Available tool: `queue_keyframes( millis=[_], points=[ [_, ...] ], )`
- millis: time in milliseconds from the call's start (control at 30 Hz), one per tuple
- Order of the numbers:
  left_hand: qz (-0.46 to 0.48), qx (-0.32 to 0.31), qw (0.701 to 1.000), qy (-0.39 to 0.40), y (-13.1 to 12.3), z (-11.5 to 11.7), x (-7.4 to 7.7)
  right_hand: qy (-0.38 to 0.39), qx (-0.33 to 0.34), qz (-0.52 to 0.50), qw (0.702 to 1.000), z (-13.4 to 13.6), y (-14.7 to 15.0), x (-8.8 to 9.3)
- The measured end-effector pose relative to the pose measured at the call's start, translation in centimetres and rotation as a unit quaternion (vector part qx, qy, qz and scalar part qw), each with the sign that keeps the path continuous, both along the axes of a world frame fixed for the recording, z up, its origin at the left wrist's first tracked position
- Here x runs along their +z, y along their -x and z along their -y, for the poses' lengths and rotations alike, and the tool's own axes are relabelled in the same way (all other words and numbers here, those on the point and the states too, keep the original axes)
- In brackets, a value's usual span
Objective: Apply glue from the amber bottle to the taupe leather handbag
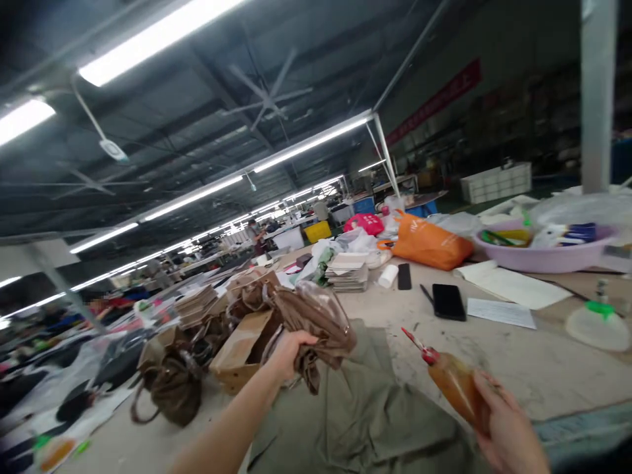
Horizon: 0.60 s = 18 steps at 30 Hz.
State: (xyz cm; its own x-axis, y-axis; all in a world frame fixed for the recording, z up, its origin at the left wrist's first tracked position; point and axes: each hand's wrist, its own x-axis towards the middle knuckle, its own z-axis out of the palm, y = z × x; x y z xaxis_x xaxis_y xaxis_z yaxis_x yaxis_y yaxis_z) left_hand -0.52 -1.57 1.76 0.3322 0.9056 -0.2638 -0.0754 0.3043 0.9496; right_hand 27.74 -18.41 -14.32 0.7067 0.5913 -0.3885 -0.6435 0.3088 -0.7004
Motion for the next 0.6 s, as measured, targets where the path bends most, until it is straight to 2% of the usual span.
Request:
queue_keyframes(
  millis=[100, 167, 233, 300, 467, 600],
  points=[
    [-0.057, 0.001, 0.984, -0.17, 0.9, 0.2, -0.6, -0.027, -0.017, -0.041, 0.999, -0.3, -0.4, 0.2],
    [-0.117, -0.023, 0.956, -0.267, 1.4, 0.5, -1.3, -0.034, -0.013, -0.048, 0.998, -0.7, -0.4, 0.0],
    [-0.17, -0.04, 0.927, -0.332, 1.8, 0.7, -2.1, -0.042, -0.006, -0.053, 0.998, -0.8, -0.4, -0.1],
    [-0.201, -0.03, 0.921, -0.334, 2.2, 0.8, -2.8, -0.053, -0.007, -0.057, 0.997, -0.6, -0.3, 0.1],
    [-0.204, 0.039, 0.937, -0.281, 2.4, 1.0, -3.5, -0.079, -0.056, -0.043, 0.994, 0.2, -0.5, 0.8],
    [-0.164, 0.064, 0.956, -0.235, 2.4, 3.1, -4.0, -0.058, -0.07, -0.023, 0.996, 1.1, -1.3, 0.4]
  ],
)
